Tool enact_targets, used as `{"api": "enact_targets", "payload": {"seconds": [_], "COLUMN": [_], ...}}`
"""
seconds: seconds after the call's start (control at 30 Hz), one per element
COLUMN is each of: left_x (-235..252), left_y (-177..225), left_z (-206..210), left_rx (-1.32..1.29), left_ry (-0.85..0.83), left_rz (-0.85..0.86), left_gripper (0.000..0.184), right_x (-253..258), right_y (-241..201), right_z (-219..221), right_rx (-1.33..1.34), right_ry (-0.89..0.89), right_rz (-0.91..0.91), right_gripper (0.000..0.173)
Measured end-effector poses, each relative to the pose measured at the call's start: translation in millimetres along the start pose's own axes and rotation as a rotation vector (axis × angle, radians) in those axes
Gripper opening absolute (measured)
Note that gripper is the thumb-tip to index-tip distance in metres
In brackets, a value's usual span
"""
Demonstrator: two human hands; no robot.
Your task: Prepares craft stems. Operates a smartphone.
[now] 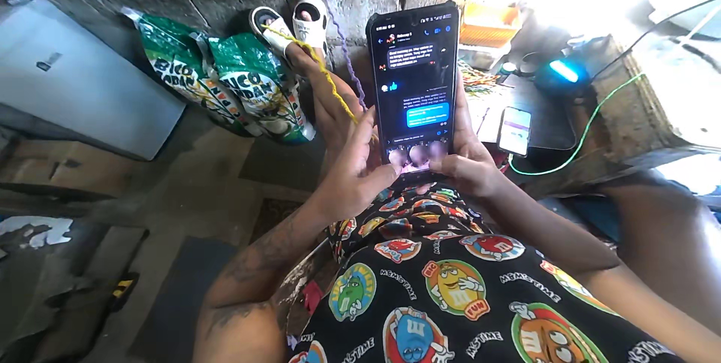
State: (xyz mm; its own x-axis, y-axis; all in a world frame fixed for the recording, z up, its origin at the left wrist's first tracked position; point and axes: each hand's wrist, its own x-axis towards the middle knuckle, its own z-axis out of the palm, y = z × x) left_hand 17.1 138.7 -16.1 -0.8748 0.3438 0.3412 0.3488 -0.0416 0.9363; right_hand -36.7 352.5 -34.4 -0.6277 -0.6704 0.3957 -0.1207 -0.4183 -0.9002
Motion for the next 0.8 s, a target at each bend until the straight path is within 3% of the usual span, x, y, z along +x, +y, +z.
{"api": "enact_targets", "payload": {"seconds": [0.3,0.47,0.63,0.73,0.8], "left_x": [-0.1,0.2,0.4,-5.2,-1.8], "left_y": [-1.7,0.3,1.5,0.6,-6.5], "left_z": [0.2,-0.4,-4.6,-16.9,-30.0], "left_rx": [0.000,0.016,0.014,0.051,0.053], "left_ry": [-0.001,-0.020,-0.028,0.011,0.038], "left_rz": [-0.023,-0.026,-0.019,0.062,0.124], "left_gripper": [0.083,0.081,0.079,0.072,0.066], "right_x": [-0.2,-1.0,0.1,-3.3,-4.3], "right_y": [-1.2,1.3,3.2,6.3,2.1], "right_z": [-0.2,-5.4,-5.8,-3.8,-5.6], "right_rx": [0.044,0.112,0.137,0.142,0.139], "right_ry": [0.002,-0.044,-0.029,0.046,0.109], "right_rz": [-0.002,-0.023,-0.017,0.017,-0.012], "right_gripper": [0.102,0.109,0.106,0.093,0.095]}}
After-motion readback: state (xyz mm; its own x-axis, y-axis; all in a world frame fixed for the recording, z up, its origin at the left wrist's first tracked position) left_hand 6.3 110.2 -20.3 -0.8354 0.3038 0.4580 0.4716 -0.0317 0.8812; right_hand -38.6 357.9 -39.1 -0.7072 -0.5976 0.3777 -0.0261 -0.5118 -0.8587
